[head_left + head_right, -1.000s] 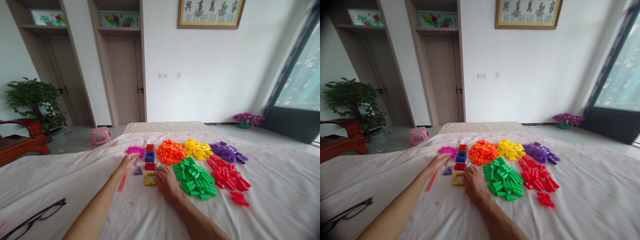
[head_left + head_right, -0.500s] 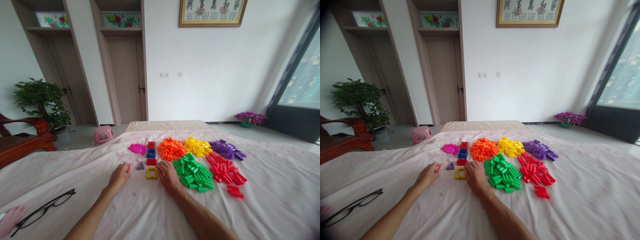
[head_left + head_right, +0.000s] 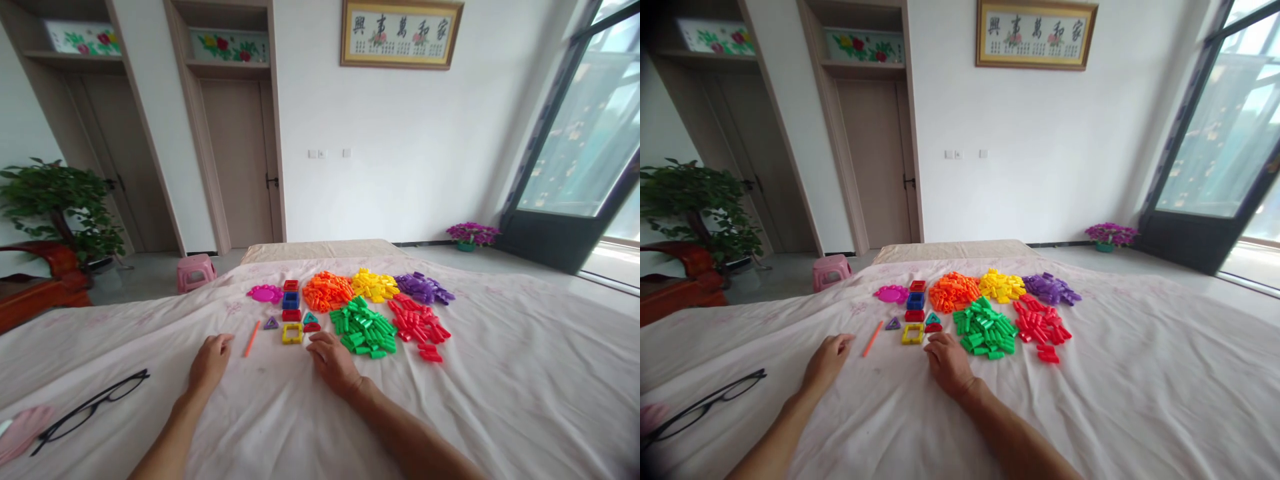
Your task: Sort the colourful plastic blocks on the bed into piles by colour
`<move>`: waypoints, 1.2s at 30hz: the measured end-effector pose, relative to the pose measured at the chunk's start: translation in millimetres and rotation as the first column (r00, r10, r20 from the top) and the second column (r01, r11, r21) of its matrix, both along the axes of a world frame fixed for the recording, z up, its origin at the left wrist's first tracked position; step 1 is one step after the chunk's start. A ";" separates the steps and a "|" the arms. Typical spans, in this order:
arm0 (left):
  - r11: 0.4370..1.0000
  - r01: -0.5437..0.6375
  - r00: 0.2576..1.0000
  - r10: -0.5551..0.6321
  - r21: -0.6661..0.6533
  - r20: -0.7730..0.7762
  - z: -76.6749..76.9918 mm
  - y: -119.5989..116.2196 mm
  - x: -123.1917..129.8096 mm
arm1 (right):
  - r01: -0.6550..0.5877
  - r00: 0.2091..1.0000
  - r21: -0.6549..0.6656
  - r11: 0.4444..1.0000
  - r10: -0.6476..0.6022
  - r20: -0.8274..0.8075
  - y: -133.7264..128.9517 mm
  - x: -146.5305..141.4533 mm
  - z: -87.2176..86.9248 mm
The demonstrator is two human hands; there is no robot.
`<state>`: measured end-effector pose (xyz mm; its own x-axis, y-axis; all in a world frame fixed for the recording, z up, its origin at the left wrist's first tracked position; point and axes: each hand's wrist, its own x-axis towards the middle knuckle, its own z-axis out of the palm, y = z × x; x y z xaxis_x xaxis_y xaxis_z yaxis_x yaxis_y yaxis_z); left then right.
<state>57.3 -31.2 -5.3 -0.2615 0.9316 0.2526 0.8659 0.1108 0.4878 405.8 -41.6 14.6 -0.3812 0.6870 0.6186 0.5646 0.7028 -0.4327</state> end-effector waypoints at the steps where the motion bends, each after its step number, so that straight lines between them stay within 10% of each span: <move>1: 1.000 0.021 1.000 -0.021 0.009 0.007 -1.7 -1.4 -1.6 | 0.002 1.000 -0.004 1.000 -0.001 0.031 -5.0 0.9 -0.6; 11: 0.986 0.143 0.975 -0.156 0.085 0.161 -15.5 -8.6 -17.3 | -0.155 0.938 -0.005 0.988 0.148 0.314 -15.7 -4.3 7.6; 36: 0.967 0.220 0.967 -0.234 0.129 0.103 -18.4 -9.0 -16.8 | -0.255 0.896 -0.192 0.948 0.306 0.321 -24.0 12.1 17.6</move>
